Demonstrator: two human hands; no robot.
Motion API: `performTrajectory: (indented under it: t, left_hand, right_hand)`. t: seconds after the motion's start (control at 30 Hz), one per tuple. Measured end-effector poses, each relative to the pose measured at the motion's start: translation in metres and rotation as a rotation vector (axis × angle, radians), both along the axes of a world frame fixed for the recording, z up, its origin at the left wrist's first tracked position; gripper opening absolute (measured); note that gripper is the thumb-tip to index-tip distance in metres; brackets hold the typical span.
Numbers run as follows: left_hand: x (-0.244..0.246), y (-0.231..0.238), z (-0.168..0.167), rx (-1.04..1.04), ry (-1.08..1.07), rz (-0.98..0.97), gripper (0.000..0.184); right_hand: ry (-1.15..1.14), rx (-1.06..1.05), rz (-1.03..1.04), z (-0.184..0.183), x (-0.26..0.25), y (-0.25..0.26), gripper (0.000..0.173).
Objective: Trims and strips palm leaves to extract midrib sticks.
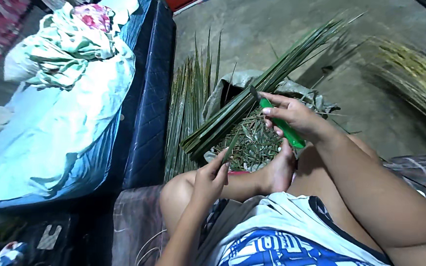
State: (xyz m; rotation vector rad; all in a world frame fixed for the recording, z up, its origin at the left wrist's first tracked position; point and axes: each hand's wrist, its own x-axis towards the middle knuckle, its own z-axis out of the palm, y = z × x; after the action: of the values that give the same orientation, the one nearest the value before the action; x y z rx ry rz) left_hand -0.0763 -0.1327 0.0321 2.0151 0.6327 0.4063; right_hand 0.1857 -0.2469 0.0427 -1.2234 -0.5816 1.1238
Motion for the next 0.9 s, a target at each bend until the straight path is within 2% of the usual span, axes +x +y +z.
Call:
performTrajectory:
  t: [0.43, 0.7, 0.9]
  left_hand:
    - [-0.03, -0.002, 0.011, -0.514, 0.055, -0.03, 0.036]
    - [-0.047, -0.009, 0.004, -0.62, 0.055, -0.054, 0.035]
    - [-0.061, -0.011, -0.001, -0.699, 0.069, -0.047, 0.034]
  right_hand:
    - [-0.134, -0.003, -0.01, -0.011, 0.008, -0.001, 0.052]
    - [-0.176, -0.045, -0.086, -0.012, 0.029, -0.001, 0.052]
    - [-0.234, -0.094, -0.254, -0.016, 0.059, -0.011, 0.052]
